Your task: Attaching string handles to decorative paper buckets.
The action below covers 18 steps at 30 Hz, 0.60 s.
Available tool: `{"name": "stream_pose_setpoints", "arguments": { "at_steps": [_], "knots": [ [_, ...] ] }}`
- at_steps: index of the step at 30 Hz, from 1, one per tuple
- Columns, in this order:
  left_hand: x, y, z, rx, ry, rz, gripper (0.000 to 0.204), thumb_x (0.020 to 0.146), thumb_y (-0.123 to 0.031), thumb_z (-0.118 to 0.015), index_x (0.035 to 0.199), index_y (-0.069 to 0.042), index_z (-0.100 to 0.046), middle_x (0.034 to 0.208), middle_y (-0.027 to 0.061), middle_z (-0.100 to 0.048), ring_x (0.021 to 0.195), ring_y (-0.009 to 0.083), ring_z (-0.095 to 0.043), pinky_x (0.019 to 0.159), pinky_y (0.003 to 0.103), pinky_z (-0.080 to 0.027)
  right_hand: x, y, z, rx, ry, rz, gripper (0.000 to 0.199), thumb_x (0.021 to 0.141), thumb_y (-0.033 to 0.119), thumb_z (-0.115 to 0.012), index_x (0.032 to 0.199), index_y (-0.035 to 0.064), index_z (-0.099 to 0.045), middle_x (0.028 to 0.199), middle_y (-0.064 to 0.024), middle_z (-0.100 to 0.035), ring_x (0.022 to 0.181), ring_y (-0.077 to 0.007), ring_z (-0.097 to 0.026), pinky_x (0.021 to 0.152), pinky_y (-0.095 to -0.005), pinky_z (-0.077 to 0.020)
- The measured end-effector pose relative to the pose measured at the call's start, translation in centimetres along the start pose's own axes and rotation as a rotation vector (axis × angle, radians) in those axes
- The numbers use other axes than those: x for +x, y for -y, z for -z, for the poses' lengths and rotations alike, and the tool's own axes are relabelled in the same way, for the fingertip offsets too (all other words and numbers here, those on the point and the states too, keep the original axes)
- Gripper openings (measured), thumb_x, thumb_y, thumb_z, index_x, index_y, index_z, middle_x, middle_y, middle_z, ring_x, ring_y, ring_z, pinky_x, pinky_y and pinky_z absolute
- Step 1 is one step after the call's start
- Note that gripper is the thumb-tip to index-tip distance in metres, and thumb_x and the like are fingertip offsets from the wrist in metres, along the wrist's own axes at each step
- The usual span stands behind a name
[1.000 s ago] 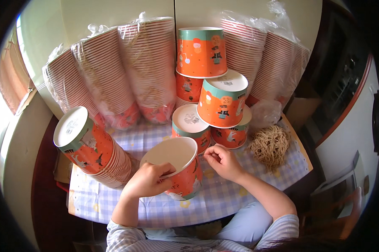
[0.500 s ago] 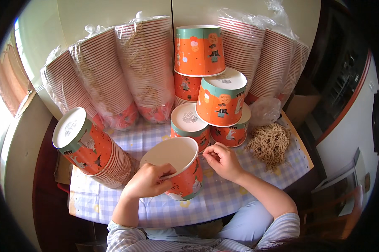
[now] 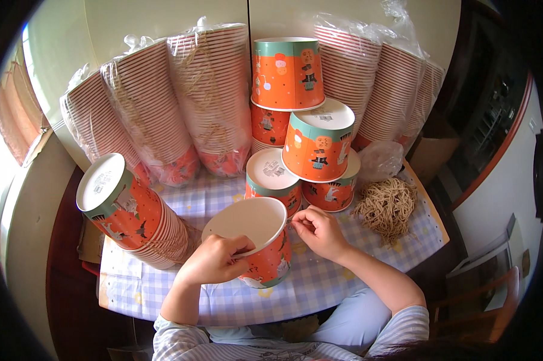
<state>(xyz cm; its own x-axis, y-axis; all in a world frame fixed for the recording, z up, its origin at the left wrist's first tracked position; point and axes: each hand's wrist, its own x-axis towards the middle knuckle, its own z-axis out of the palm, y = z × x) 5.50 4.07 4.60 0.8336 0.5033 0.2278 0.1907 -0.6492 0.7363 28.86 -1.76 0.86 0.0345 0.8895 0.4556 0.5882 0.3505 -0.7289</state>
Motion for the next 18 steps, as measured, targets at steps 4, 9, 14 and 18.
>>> {"name": "stream_pose_setpoints", "arguments": {
  "at_steps": [4,9,14,18],
  "knots": [
    [0.0,-0.3,-0.1,-0.025,0.013,0.021,0.019,0.064,-0.002,-0.058,0.083,0.000,-0.056,0.064,0.0115,-0.057,0.057,0.0218,-0.057,0.053,0.029,-0.045,0.0,-0.4,-0.3,0.046,0.004,0.018,0.007,0.077,0.006,-0.058,0.082,0.0027,-0.056,0.072,-0.0069,-0.055,0.061,-0.0155,-0.056,0.054,-0.0265,-0.0443],
    [0.0,-0.7,0.0,0.017,0.031,-0.032,0.018,0.064,-0.002,-0.058,0.081,0.000,-0.056,0.064,0.0116,-0.057,0.057,0.0233,-0.057,0.052,0.030,-0.045,-0.1,-1.2,-0.3,0.288,0.027,-0.040,0.013,0.075,0.001,-0.059,0.087,0.0036,-0.055,0.070,-0.0050,-0.054,0.064,-0.0100,-0.056,0.056,-0.0251,-0.0445],
    [-0.1,-0.6,0.0,0.026,0.073,-0.068,0.017,0.063,-0.003,-0.060,0.080,-0.001,-0.057,0.064,0.0108,-0.057,0.057,0.0229,-0.057,0.052,0.031,-0.045,0.3,-1.7,0.4,0.249,0.192,-0.019,0.027,0.074,-0.003,-0.061,0.098,0.0078,-0.057,0.074,0.0007,-0.054,0.069,-0.0071,-0.052,0.058,-0.0232,-0.0441],
    [-0.1,-0.8,-0.2,-0.001,0.121,-0.087,0.015,0.064,-0.005,-0.063,0.078,-0.002,-0.058,0.062,0.0094,-0.057,0.055,0.0225,-0.057,0.050,0.031,-0.044,0.4,-1.8,1.1,0.049,0.234,0.181,0.027,0.071,-0.004,-0.062,0.094,0.0095,-0.061,0.075,-0.0011,-0.055,0.069,-0.0117,-0.054,0.058,-0.0250,-0.0449]
  ]
}}
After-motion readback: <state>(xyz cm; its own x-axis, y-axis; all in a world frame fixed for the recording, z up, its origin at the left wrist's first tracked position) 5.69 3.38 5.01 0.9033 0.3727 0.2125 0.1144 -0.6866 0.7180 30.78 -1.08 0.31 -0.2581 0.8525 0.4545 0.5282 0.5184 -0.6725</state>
